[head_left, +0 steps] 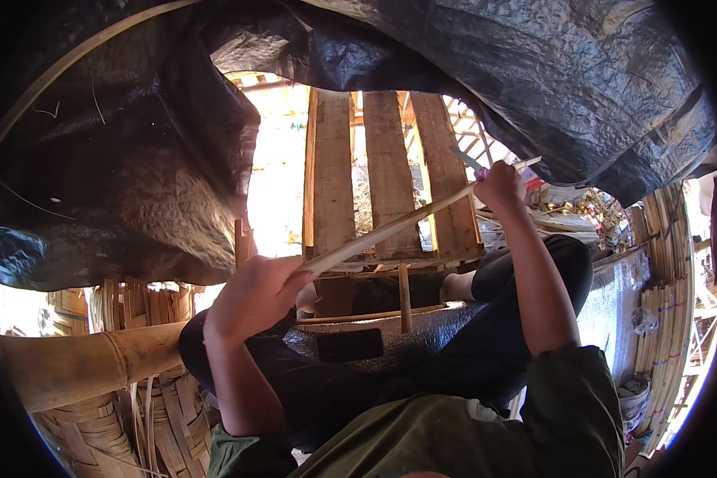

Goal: Whittling and shaving a bamboo strip using a small knife.

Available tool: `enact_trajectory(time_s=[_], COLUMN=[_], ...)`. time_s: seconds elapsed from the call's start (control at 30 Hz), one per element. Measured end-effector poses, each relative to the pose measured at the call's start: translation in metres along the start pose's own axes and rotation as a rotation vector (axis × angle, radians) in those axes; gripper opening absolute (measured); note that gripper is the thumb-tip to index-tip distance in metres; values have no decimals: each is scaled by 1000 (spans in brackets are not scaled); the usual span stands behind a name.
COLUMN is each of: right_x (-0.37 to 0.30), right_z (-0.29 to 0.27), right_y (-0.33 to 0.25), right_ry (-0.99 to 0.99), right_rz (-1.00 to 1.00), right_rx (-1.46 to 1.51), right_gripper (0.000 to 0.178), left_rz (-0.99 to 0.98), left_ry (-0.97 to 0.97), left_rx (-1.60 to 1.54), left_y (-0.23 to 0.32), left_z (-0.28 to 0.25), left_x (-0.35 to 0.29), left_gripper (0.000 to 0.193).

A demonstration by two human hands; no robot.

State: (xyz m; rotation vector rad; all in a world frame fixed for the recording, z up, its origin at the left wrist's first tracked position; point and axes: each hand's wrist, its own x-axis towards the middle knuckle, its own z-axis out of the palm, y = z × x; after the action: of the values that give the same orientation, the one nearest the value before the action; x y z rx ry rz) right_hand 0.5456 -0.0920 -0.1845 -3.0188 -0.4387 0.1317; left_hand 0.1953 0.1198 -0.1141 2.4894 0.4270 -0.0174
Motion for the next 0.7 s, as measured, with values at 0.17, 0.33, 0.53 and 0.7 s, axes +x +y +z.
enact_trajectory(time_s=[0.17,0.33,0.53,0.7], right_x=[11,-2,-23,-43], right_z=[27,21,3,-29], right_y=[22,22,12,-11], right_ry=[-266,-354,-262,-301], right_rz=[268,248,213,245], right_rx=[658,788,814,1230], right_gripper=[36,40,39,30], left_rz=[-76,-131,-221,-164], left_ry=[-16,51,154,274], left_rx=[-62,71,236,531], left_y=[19,57,106,152], left_z=[-28,-58,-76,-78], left_x=[-29,-76,-117,-145], left_gripper=[22,15,15,16])
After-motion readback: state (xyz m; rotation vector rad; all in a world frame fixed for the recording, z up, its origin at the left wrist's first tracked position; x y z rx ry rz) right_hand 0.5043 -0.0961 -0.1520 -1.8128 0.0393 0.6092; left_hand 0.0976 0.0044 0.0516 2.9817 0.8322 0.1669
